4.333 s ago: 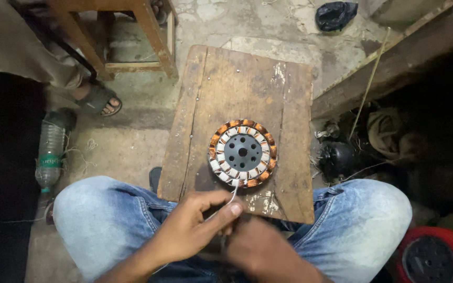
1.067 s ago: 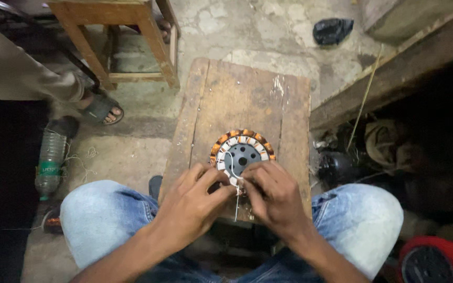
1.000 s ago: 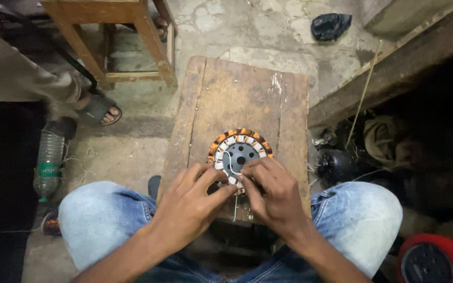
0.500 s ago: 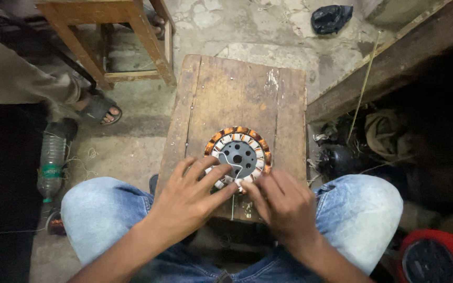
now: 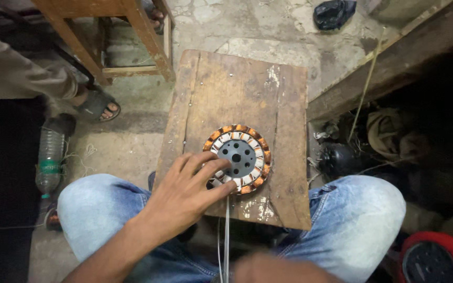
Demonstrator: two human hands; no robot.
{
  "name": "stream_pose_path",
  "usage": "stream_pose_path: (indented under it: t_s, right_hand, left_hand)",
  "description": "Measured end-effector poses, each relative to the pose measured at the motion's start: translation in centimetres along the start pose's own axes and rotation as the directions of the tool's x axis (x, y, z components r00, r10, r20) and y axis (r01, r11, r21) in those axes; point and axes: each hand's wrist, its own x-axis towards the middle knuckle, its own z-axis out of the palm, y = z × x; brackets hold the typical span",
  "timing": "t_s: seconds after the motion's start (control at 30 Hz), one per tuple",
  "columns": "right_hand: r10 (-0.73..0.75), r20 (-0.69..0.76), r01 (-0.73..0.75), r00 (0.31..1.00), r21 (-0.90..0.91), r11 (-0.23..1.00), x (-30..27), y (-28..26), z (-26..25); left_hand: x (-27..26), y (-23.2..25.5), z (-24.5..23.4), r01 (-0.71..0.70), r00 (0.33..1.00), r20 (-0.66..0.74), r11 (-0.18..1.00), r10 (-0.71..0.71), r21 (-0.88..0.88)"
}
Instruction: The person sits on the floor and winds a white wire around the slots of a motor stator placed on a wooden board. The person repeatedly threads the wire through the stator slots and pulls it tight by hand.
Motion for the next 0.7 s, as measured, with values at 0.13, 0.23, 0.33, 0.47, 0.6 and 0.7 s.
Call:
stream_pose_path:
  t_s: [0.13, 0.23, 0.33, 0.47, 0.6, 0.7]
  right_hand:
    - [0.079, 0.036, -0.078, 0.996, -0.015, 0.997, -0.4, 0.1, -0.9]
    - [0.181, -0.212, -0.206, 0.96, -0.102, 0.973, 0.7, -0.6, -1.8]
    - [0.216, -0.462, -0.32, 0.86, -0.158, 0.934, 3.0, -2.2, -1.5]
    - [0.092, -0.448, -0.194, 0.889, -0.187, 0.963, 4.8, -3.4, -1.3]
    - [0.145, -0.397, -0.117, 0.906, 0.095, 0.989, 3.8, -3.1, -1.6]
    - [0.151, -0.406, 0.078, 0.901, 0.495, 0.865, 1.9, -2.3, -1.4]
  left_hand:
    - [-0.2, 0.2, 0.1, 0.016, 1.0, 0.019, 1.0, -0.016, -0.014]
    - [-0.2, 0.2, 0.0, 0.011, 1.0, 0.012, 1.0, -0.011, -0.019]
    - [0.1, 0.3, -0.1, 0.025, 1.0, 0.008, 0.999, -0.025, -0.032]
    - [0.3, 0.4, 0.0, 0.034, 0.999, 0.021, 0.999, -0.033, -0.02]
    - [0.2, 0.4, -0.3, 0.036, 0.999, 0.024, 0.999, -0.035, -0.024]
    - [0.3, 0.1, -0.7, 0.073, 0.997, 0.028, 0.997, -0.072, -0.021]
